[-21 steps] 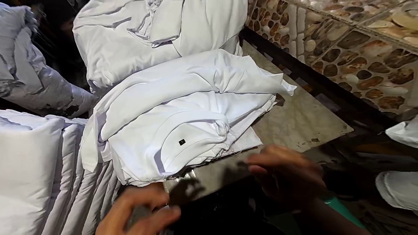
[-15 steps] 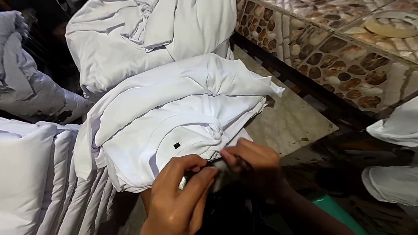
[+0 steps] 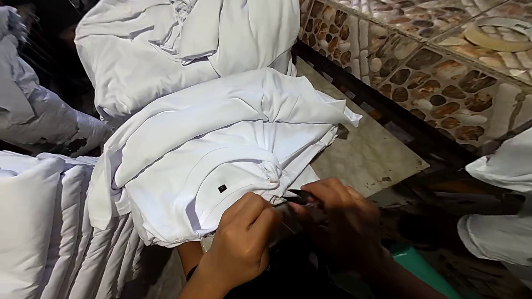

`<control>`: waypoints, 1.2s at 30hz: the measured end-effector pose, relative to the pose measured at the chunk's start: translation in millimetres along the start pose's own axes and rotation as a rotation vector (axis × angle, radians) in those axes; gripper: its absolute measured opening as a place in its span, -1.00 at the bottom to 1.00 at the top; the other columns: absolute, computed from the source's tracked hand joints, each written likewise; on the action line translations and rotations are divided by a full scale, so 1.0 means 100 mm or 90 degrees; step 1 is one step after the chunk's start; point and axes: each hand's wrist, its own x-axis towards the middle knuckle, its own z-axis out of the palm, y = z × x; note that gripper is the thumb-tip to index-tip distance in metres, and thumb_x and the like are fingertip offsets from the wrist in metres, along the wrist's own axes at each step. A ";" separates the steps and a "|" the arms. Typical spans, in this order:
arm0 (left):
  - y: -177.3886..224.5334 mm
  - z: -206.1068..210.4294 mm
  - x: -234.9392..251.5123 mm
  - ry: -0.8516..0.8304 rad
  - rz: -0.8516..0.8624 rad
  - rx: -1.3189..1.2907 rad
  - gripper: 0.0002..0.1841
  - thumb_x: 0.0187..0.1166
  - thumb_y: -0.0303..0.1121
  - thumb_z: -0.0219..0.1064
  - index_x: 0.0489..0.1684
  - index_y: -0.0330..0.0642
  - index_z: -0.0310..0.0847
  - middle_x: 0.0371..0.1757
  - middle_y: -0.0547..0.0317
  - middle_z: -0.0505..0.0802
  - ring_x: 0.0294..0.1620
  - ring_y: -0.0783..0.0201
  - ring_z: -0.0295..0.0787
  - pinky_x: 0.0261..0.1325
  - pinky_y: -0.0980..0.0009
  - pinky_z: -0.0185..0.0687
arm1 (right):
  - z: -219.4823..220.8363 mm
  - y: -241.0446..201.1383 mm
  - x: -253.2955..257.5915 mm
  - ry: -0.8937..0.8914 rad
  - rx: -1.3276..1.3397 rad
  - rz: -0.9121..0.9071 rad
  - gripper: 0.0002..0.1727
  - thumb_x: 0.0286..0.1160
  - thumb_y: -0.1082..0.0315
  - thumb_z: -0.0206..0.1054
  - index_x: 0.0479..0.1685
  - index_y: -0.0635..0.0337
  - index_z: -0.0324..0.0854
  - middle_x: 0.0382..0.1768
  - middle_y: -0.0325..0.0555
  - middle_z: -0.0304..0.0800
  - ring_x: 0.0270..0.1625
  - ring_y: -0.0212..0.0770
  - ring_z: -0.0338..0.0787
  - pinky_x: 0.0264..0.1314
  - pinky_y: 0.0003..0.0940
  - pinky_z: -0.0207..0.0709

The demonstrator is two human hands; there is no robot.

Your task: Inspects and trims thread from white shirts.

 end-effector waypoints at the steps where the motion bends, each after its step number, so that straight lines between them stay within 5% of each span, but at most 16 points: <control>1: 0.01 0.01 -0.01 0.005 -0.002 0.005 -0.74 0.77 -0.46 0.01 -0.36 -0.26 0.53 -0.42 0.10 0.56 -0.34 0.33 0.51 -0.17 0.64 0.45 | 0.02 -0.04 0.02 -0.006 -0.019 -0.020 -0.55 0.85 0.02 -0.01 -0.06 0.20 0.62 -0.47 -0.01 0.66 -0.53 -0.08 0.57 -0.50 -0.26 0.27; 5: 0.04 0.05 -0.03 0.019 0.002 -0.002 -0.77 0.75 -0.47 0.02 -0.36 -0.24 0.50 -0.43 0.12 0.54 -0.36 0.33 0.49 -0.21 0.64 0.43 | 0.21 -0.06 0.15 -0.015 -0.074 0.006 -0.55 0.75 0.16 0.09 -0.26 0.28 0.81 -0.60 0.00 0.72 -0.65 -0.05 0.65 -0.63 -0.24 0.33; 9: 0.35 -0.21 -0.15 -0.039 -0.053 -0.107 -0.72 0.83 -0.36 0.02 -0.37 -0.16 0.51 -0.39 0.13 0.59 -0.34 0.34 0.59 -0.17 0.62 0.56 | 0.15 0.00 0.16 -0.022 -0.004 0.063 -0.59 0.62 0.10 0.23 -0.16 0.30 0.79 -0.53 0.04 0.76 -0.60 -0.08 0.65 -0.59 -0.22 0.36; 11: 0.52 -0.38 -0.20 -0.074 -0.104 -0.119 -0.52 0.87 -0.12 -0.01 -0.49 -0.19 0.57 -0.47 0.06 0.68 -0.38 0.25 0.65 -0.28 0.52 0.55 | 0.09 0.10 0.17 0.004 0.069 0.113 -0.58 0.49 0.09 0.34 -0.11 0.36 0.76 -0.50 0.04 0.75 -0.55 -0.23 0.60 -0.54 -0.38 0.36; 13: 0.55 -0.50 -0.15 -0.048 -0.204 -0.019 -0.31 0.79 0.20 -0.08 -0.47 -0.19 0.70 -0.31 0.05 0.81 -0.20 0.33 0.74 -0.13 0.53 0.62 | 0.11 0.24 0.18 0.011 0.179 0.163 -0.59 0.47 0.17 0.39 -0.03 0.43 0.71 -0.46 -0.04 0.68 -0.46 -0.49 0.49 -0.41 -0.65 0.33; 16: 0.13 -0.29 0.04 0.051 -0.289 0.125 -0.59 0.76 -0.11 0.12 -0.31 -0.12 0.85 -0.20 0.13 0.74 -0.13 0.33 0.62 -0.08 0.45 0.50 | 0.19 0.26 0.29 -0.058 0.379 0.254 -0.78 0.52 0.33 0.31 -0.12 0.35 0.71 -0.44 -0.44 0.63 -0.42 -0.88 0.45 -0.32 -0.92 0.34; 19: -0.23 0.10 0.22 -0.015 -0.328 0.130 -0.78 0.57 -0.30 0.35 -0.17 -0.22 0.90 -0.13 -0.05 0.73 -0.02 -0.02 0.64 0.00 0.08 0.54 | 0.26 0.11 0.37 -0.137 0.554 0.362 -0.92 0.50 0.48 0.26 -0.21 0.21 0.67 -0.49 -0.62 0.65 -0.47 -0.85 0.53 -0.35 -0.88 0.43; 22: -0.30 0.22 0.26 0.007 -0.276 0.082 -0.83 0.49 -0.38 0.35 -0.38 -0.16 0.88 -0.23 0.12 0.69 -0.10 0.15 0.56 -0.02 0.19 0.36 | 0.31 0.11 0.35 -0.107 0.656 0.399 -0.85 0.42 0.50 0.31 -0.31 -0.03 0.63 -0.56 -0.69 0.61 -0.55 -0.80 0.50 -0.45 -0.86 0.38; 25: -0.30 0.18 0.14 0.101 -0.250 0.046 -0.81 0.47 -0.39 0.32 -0.45 -0.18 0.86 -0.25 0.17 0.68 -0.10 0.28 0.55 0.03 0.31 0.40 | 0.32 0.17 0.29 -0.063 0.717 0.432 -0.77 0.36 0.49 0.39 -0.43 -0.17 0.64 -0.61 -0.70 0.61 -0.61 -0.76 0.48 -0.52 -0.83 0.36; 29: -0.21 0.03 0.01 0.193 -0.244 0.037 -0.77 0.56 -0.34 0.31 -0.46 -0.17 0.82 -0.23 0.21 0.66 -0.07 0.45 0.54 0.04 0.54 0.41 | 0.35 0.22 0.21 -0.001 0.609 0.321 -0.86 0.39 0.41 0.42 -0.43 -0.08 0.70 -0.54 -0.73 0.63 -0.54 -0.85 0.45 -0.48 -0.90 0.30; 33: 0.09 -0.29 -0.09 0.086 -0.192 -0.104 -0.68 0.76 -0.13 0.20 -0.36 -0.06 0.72 -0.11 0.30 0.68 0.09 0.56 0.59 0.22 0.64 0.48 | 0.20 0.30 0.09 0.030 0.366 0.116 -0.73 0.60 0.33 0.33 -0.39 0.38 0.65 -0.52 -0.28 0.64 -0.42 -0.84 0.44 -0.30 -0.97 0.27; 36: 0.36 -0.50 -0.10 0.017 -0.127 -0.187 -0.78 0.75 -0.14 0.24 -0.31 0.03 0.62 -0.03 0.37 0.68 0.23 0.52 0.55 0.35 0.62 0.41 | 0.00 0.34 0.05 -0.012 0.445 0.041 -0.78 0.73 0.22 0.29 -0.23 0.18 0.60 -0.46 -0.30 0.58 -0.37 -0.76 0.51 -0.27 -0.93 0.32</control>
